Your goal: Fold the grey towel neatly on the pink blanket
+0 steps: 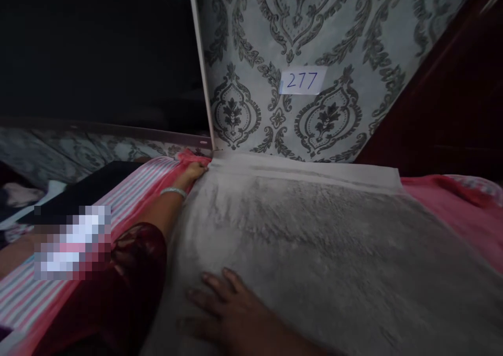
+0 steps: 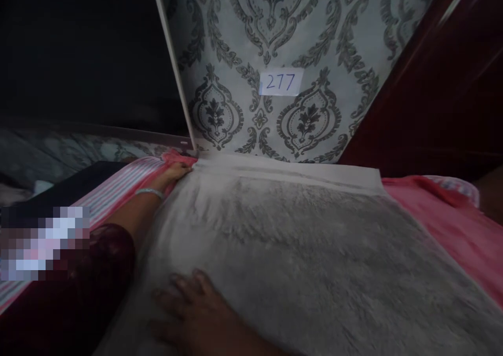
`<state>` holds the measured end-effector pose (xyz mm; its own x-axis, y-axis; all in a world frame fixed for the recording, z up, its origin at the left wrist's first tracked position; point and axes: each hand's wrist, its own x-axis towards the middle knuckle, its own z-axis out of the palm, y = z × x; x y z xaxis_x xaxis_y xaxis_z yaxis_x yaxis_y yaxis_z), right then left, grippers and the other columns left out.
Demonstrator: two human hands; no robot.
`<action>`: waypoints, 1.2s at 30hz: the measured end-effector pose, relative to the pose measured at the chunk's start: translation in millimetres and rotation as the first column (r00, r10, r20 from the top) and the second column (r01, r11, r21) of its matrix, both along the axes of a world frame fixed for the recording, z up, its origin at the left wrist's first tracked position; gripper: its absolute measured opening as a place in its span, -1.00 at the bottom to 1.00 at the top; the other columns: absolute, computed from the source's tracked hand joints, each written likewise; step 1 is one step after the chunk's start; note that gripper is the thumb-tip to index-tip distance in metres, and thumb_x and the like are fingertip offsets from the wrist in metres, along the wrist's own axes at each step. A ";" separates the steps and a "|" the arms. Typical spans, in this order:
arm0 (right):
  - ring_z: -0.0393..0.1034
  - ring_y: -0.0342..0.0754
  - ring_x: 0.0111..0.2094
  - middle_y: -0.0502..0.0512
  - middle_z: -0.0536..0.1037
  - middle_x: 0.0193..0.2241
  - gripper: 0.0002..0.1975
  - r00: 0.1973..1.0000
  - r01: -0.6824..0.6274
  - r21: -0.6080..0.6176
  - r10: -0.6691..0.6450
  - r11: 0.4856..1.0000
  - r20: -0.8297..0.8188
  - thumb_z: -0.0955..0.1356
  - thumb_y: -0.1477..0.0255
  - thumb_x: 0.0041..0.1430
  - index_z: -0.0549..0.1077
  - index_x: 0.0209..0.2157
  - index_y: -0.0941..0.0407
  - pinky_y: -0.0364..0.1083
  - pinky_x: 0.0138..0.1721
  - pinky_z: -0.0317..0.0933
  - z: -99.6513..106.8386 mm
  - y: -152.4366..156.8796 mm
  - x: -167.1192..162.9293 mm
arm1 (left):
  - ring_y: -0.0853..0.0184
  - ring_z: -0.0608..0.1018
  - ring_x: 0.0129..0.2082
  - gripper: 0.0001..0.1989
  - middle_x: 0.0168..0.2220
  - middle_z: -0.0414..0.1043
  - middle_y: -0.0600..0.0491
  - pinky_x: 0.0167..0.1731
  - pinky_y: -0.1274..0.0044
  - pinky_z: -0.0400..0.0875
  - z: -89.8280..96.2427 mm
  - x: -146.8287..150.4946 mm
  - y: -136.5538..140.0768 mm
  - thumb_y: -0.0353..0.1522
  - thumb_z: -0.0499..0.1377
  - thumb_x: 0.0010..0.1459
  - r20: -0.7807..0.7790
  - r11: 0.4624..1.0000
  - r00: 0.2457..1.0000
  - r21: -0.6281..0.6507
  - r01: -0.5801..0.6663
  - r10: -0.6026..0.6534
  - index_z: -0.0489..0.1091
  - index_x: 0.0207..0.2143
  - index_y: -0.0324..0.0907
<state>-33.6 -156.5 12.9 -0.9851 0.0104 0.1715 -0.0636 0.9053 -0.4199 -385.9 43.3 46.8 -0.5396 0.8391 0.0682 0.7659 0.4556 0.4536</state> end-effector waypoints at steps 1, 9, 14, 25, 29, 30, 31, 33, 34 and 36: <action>-0.29 0.07 0.45 -0.06 0.00 0.44 -0.40 1.000 -0.003 -0.055 0.004 0.998 0.012 0.21 0.06 0.40 0.07 0.40 -0.20 0.24 0.40 -0.23 4.1 -0.8 1.9 | 0.23 0.61 -0.25 -0.74 -0.26 0.60 -0.08 -0.20 0.52 0.42 -0.6 0.2 -10.7 -0.35 0.12 0.22 -0.011 0.999 1.000 -0.034 -0.010 0.009 0.56 -0.20 -0.31; -0.35 0.06 0.46 -0.03 -0.03 0.45 -0.36 0.998 0.009 -0.225 0.005 0.974 0.061 0.23 -0.02 0.36 0.09 0.39 -0.20 0.25 0.40 -0.45 6.9 -6.7 2.3 | -0.01 0.56 0.01 -0.63 -0.02 0.54 -0.30 -0.09 0.30 0.42 -14.6 32.5 -75.6 -0.40 -0.03 0.29 -0.244 0.987 0.963 -0.080 -0.140 0.117 0.45 0.03 -0.25; -0.33 0.03 0.45 -0.06 0.01 0.44 -0.36 0.998 0.025 -0.133 -0.017 0.991 0.064 0.24 -0.03 0.34 0.14 0.37 -0.17 0.23 0.40 -0.43 1.8 -7.0 0.7 | 0.06 0.48 0.13 -0.56 0.14 0.42 -0.29 0.09 0.34 0.34 7.3 53.9 -87.8 -0.38 0.01 0.28 -0.256 0.997 0.966 -0.065 -0.052 0.034 0.35 0.16 -0.30; -0.32 0.08 0.45 0.00 -0.03 0.45 -0.37 0.994 0.066 0.059 -0.071 0.996 0.085 0.22 0.03 0.38 0.12 0.39 -0.08 0.26 0.39 -0.36 -4.4 -18.0 -1.7 | 0.09 -0.03 0.45 -0.38 0.47 -0.13 -0.11 0.36 0.14 -0.11 -39.3 104.7 -196.4 -0.12 -0.11 0.38 -0.330 0.900 0.841 -0.232 0.368 -0.429 0.01 0.42 -0.09; -0.26 0.08 0.45 0.01 -0.01 0.44 -0.36 0.978 0.166 0.111 -0.178 0.980 0.112 0.20 0.02 0.39 0.08 0.40 -0.08 0.22 0.39 -0.27 -6.7 -27.0 36.1 | 0.09 0.06 0.43 -0.40 0.44 -0.01 -0.13 0.34 0.18 -0.04 -35.5 108.9 -195.9 -0.15 -0.13 0.39 -0.407 0.919 0.825 -0.199 0.339 -0.392 0.08 0.40 -0.14; -0.25 0.08 0.44 0.01 0.00 0.44 -0.35 0.968 0.210 0.129 -0.225 0.969 0.114 0.20 0.01 0.39 0.07 0.41 -0.09 0.22 0.39 -0.27 -8.9 -27.2 52.9 | 0.08 0.10 0.41 -0.41 0.42 0.04 -0.15 0.33 0.19 -0.02 -34.9 109.9 -195.8 -0.15 -0.13 0.39 -0.436 0.929 0.820 -0.176 0.326 -0.371 0.12 0.38 -0.17; -0.24 0.09 0.44 0.01 0.01 0.44 -0.35 0.952 0.267 0.151 -0.285 0.952 0.113 0.20 0.01 0.39 0.06 0.41 -0.11 0.23 0.39 -0.26 -11.8 -26.3 72.5 | 0.07 0.14 0.39 -0.41 0.39 0.11 -0.18 0.32 0.18 0.01 -34.6 111.1 -196.2 -0.16 -0.14 0.38 -0.463 0.938 0.816 -0.151 0.311 -0.345 0.17 0.36 -0.19; -0.22 0.12 0.44 0.02 0.01 0.43 -0.35 0.893 0.408 0.210 -0.436 0.888 0.110 0.21 0.03 0.39 0.05 0.41 -0.12 0.26 0.38 -0.24 -19.1 -21.0 118.9 | 0.03 0.22 0.34 -0.42 0.32 0.24 -0.21 0.28 0.16 0.08 -33.6 113.8 -197.7 -0.17 -0.14 0.37 -0.500 0.953 0.814 -0.106 0.283 -0.297 0.24 0.31 -0.22; -0.20 0.14 0.44 0.03 0.02 0.43 -0.37 0.845 0.489 0.243 -0.524 0.838 0.107 0.21 0.04 0.39 0.06 0.41 -0.13 0.28 0.37 -0.22 -23.2 -17.2 145.1 | 0.02 0.26 0.32 -0.43 0.28 0.29 -0.21 0.25 0.15 0.12 -32.6 115.4 -198.6 -0.17 -0.14 0.37 -0.506 0.958 0.816 -0.089 0.271 -0.278 0.26 0.30 -0.22; -0.14 0.17 0.43 0.05 0.04 0.42 -0.41 0.697 0.658 0.311 -0.711 0.686 0.095 0.19 0.09 0.41 0.08 0.40 -0.13 0.31 0.34 -0.16 -31.6 -8.6 201.4 | 0.01 0.32 0.27 -0.42 0.21 0.37 -0.21 0.20 0.17 0.19 -28.9 118.5 -200.7 -0.15 -0.14 0.36 -0.499 0.965 0.829 -0.078 0.248 -0.254 0.28 0.28 -0.23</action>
